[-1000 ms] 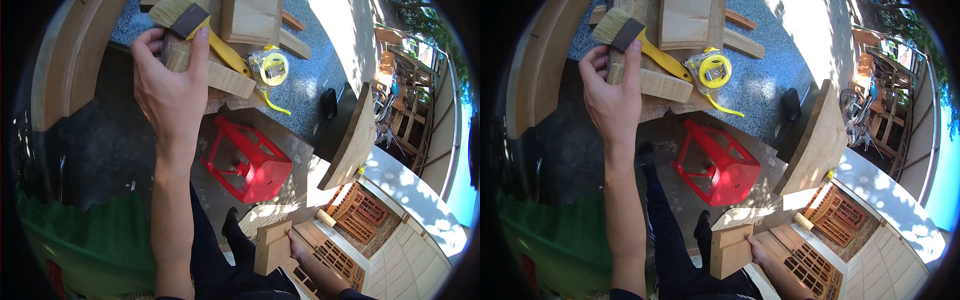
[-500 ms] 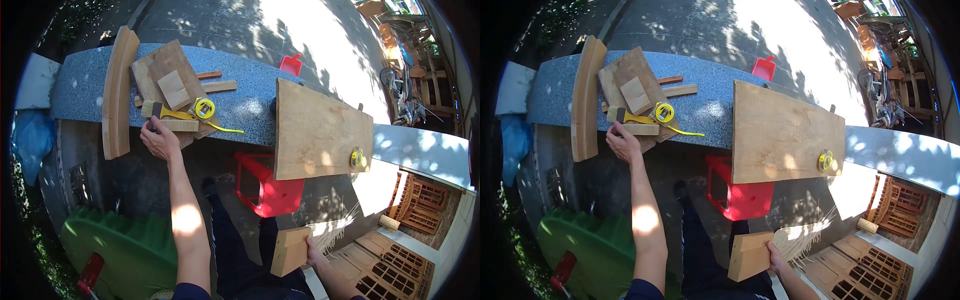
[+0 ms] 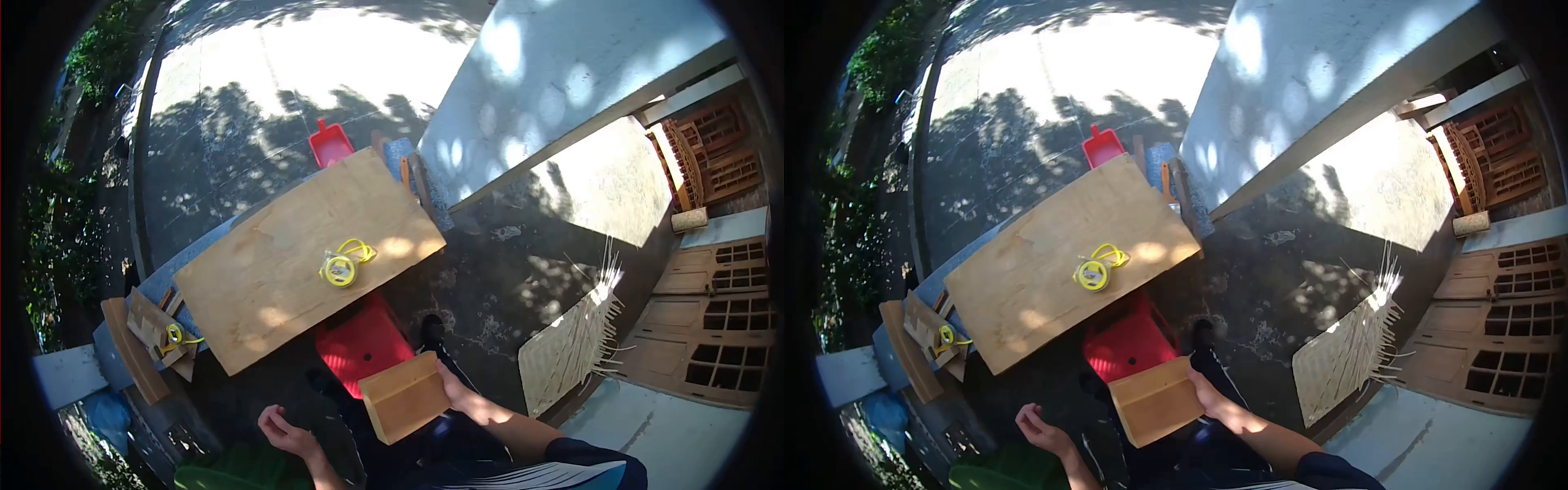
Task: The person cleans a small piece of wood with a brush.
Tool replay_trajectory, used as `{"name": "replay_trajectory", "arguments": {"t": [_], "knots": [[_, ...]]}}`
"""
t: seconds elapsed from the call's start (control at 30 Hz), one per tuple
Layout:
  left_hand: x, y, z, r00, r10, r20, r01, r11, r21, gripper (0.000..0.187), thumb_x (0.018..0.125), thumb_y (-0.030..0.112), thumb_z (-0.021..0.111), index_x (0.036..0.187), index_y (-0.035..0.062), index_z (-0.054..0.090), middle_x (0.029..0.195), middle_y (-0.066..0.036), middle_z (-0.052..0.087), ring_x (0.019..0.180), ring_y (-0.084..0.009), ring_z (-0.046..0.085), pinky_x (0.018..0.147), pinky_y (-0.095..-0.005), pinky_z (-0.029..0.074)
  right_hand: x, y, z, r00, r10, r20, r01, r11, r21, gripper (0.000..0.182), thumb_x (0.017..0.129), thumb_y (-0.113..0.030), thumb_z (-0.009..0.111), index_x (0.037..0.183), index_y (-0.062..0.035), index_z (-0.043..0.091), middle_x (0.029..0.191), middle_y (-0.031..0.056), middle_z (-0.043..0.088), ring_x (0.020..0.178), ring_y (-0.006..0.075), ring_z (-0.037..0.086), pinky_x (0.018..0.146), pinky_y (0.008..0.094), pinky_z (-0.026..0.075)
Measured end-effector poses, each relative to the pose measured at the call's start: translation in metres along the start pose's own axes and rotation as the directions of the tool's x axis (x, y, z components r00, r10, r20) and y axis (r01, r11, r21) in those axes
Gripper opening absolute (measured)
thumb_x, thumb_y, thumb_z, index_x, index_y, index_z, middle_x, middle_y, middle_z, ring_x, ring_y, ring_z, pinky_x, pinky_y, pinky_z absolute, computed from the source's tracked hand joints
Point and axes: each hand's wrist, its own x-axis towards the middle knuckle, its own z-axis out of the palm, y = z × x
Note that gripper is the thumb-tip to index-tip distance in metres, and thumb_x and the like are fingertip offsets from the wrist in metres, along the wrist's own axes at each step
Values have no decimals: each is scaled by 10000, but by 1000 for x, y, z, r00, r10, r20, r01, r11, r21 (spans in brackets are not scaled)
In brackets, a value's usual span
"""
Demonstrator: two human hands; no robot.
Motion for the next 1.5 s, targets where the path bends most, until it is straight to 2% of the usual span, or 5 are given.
{"name": "replay_trajectory", "arguments": {"t": [0.33, 0.77, 0.87, 1.1, 1.5], "knots": [[-147, 178, 243, 331, -186, 925, 484, 875, 3, 441, 1120, 219, 440, 1506, 9, 396, 1368, -183, 599, 1325, -267, 549, 1131, -392, 404, 8, -91, -192, 966, -244, 81, 236, 967, 90, 709, 1076, -594, 491, 1443, 11, 544, 1373, 164, 655, 1269, 232, 625, 1084, 412, 484], [-225, 162, 225, 363, -384, 849, 448, 871, 203, 611, 1097, 331, 564, 1561, 2, 340, 1134, -28, 534, 937, -102, 434, 876, -293, 410, 41, -85, -235, 915, -352, 197, 298, 920, 255, 473, 1104, -422, 547, 1336, -12, 584, 1268, 79, 656, 1211, 138, 563, 1066, 322, 415], [-215, 155, 198, 346, -513, 785, 433, 830, 351, 779, 1086, 404, 544, 1654, 7, 187, 1492, -99, 487, 1320, -184, 457, 1078, -331, 380, 53, -52, -222, 919, -334, 209, 278, 926, 257, 437, 1100, -365, 562, 1340, 0, 579, 1248, 84, 656, 1199, 132, 557, 1056, 308, 418], [-211, 132, 188, 217, -593, 775, 430, 771, 470, 909, 1056, 544, 538, 1667, 1, 142, 1674, -162, 306, 1562, -264, 227, 1269, -405, 163, 73, 1, -229, 924, -352, 147, 278, 885, 373, 469, 1093, -385, 558, 1346, 10, 572, 1215, 90, 667, 1156, 144, 574, 1033, 310, 433], [-233, 132, 218, -155, -572, 805, 270, 759, 592, 698, 1035, 405, 672, 1501, -72, 467, 1453, -140, 597, 1349, -221, 522, 1156, -386, 396, -5, 38, -290, 968, -249, -14, 241, 917, 317, 488, 1099, -318, 579, 1469, -6, 514, 1296, 78, 649, 1183, 130, 573, 1055, 310, 441]]}}
